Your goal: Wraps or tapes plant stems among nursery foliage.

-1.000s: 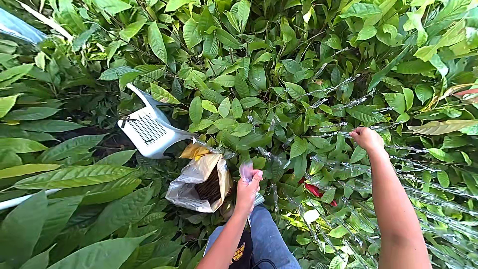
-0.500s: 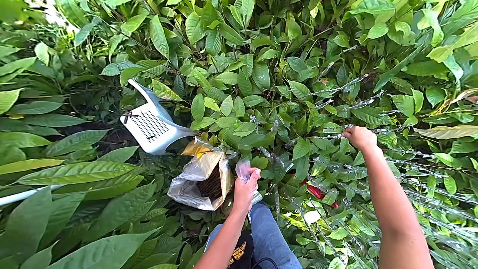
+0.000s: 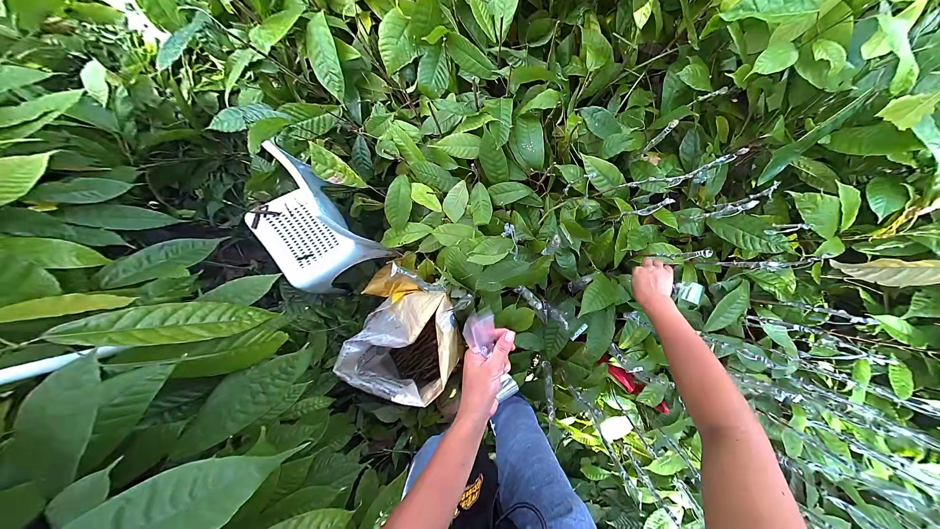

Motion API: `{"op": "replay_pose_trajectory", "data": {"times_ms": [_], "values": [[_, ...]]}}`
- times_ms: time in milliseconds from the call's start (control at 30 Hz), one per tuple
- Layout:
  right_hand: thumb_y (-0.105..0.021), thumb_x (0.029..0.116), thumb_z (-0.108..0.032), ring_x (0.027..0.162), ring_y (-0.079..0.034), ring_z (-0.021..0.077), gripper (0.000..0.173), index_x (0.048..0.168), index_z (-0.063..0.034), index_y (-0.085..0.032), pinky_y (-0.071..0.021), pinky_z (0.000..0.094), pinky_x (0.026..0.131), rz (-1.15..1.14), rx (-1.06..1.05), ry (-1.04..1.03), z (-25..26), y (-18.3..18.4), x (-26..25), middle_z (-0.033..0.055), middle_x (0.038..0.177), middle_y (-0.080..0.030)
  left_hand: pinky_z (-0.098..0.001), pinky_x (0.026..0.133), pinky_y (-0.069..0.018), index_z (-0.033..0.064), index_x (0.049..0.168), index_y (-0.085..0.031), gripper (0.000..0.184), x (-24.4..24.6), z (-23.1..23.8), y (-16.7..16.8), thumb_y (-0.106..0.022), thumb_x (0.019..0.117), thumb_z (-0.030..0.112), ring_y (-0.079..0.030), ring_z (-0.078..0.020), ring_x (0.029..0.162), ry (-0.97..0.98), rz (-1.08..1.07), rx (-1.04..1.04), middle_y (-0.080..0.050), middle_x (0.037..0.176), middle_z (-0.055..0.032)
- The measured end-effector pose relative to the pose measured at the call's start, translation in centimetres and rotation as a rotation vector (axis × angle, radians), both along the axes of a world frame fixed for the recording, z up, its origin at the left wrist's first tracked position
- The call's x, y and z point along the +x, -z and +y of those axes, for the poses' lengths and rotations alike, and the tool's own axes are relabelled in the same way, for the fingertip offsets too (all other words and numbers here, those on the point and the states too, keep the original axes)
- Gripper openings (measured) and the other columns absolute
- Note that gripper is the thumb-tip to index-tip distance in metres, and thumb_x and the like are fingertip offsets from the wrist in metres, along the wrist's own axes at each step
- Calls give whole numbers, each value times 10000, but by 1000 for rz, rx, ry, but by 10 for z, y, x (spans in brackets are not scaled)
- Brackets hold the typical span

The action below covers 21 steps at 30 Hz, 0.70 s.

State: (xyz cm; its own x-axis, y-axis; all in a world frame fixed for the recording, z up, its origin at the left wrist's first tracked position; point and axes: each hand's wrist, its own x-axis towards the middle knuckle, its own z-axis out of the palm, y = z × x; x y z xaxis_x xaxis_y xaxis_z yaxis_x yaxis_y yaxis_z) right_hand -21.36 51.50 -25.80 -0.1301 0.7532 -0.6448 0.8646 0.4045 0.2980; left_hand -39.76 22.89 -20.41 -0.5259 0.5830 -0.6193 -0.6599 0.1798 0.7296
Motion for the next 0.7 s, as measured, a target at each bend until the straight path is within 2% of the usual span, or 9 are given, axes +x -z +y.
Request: {"op": "replay_pose_trajectory", "data": {"times_ms": [133, 233, 300, 333, 467, 533, 633, 700], "values": [[-507, 999, 20, 1177, -624, 471, 284, 1244, 104, -625, -531, 612, 909, -34, -74, 76, -12, 23, -24, 300, 1398, -546, -126, 482, -409, 22, 961, -639, 144, 1, 0, 0, -507, 1020, 14, -448, 14, 485, -26, -16, 2, -612, 711, 47], [-438, 1043, -23, 1221, -616, 445, 345, 1340, 113, -549, -524, 587, 951, -54, -127, 109, -16, 40, -38, 300, 1414, -536, -117, 506, -428, 22, 1071, -623, 356, 2, -1, 3, -288, 1103, 141, -468, 23, 512, 14, -13, 69, -629, 773, 55], [-432, 1054, -39, 1263, -590, 438, 353, 1356, 105, -543, -513, 576, 980, -32, -143, 145, -19, 55, -42, 295, 1441, -516, -119, 519, -438, 13, 1161, -599, 492, 2, -2, 5, -154, 1114, 217, -484, 22, 538, 57, -22, 107, -636, 815, 58], [-435, 1052, -39, 1277, -579, 440, 354, 1358, 99, -548, -510, 578, 988, -18, -153, 157, -21, 62, -44, 289, 1454, -508, -124, 526, -445, 6, 1185, -594, 523, 2, -3, 5, -128, 1114, 234, -494, 17, 548, 74, -33, 110, -641, 832, 54], [-447, 1049, -57, 1319, -553, 429, 379, 1396, 65, -538, -491, 580, 1029, -22, -232, 168, -27, 76, -46, 267, 1518, -459, -139, 559, -469, 3, 1177, -611, 468, 1, -4, 3, -193, 1114, 202, -525, 3, 586, 145, -57, 97, -648, 885, 33], [-465, 1042, -55, 1357, -524, 429, 395, 1412, 77, -512, -467, 584, 1069, -17, -297, 164, -26, 76, -41, 270, 1533, -443, -150, 559, -481, 5, 1155, -627, 396, 1, -4, 0, -271, 1113, 174, -537, -11, 586, 164, -80, 71, -618, 805, 42], [-512, 1008, -21, 1402, -474, 427, 396, 1392, 72, -548, -402, 603, 1124, 115, -352, 168, -17, 75, -28, 267, 1511, -480, -175, 596, -518, 0, 1116, -643, 308, -1, -5, -3, -357, 1097, 111, -572, -39, 606, 159, -116, 49, -597, 735, 41], [-511, 998, -15, 1367, -512, 428, 402, 1391, 6, -594, -410, 629, 1107, 249, -330, 163, -13, 67, -21, 247, 1470, -536, -186, 610, -526, 3, 1091, -656, 269, -3, -7, -3, -399, 1084, 83, -578, -47, 606, 129, -121, 31, -600, 718, 37]]}}
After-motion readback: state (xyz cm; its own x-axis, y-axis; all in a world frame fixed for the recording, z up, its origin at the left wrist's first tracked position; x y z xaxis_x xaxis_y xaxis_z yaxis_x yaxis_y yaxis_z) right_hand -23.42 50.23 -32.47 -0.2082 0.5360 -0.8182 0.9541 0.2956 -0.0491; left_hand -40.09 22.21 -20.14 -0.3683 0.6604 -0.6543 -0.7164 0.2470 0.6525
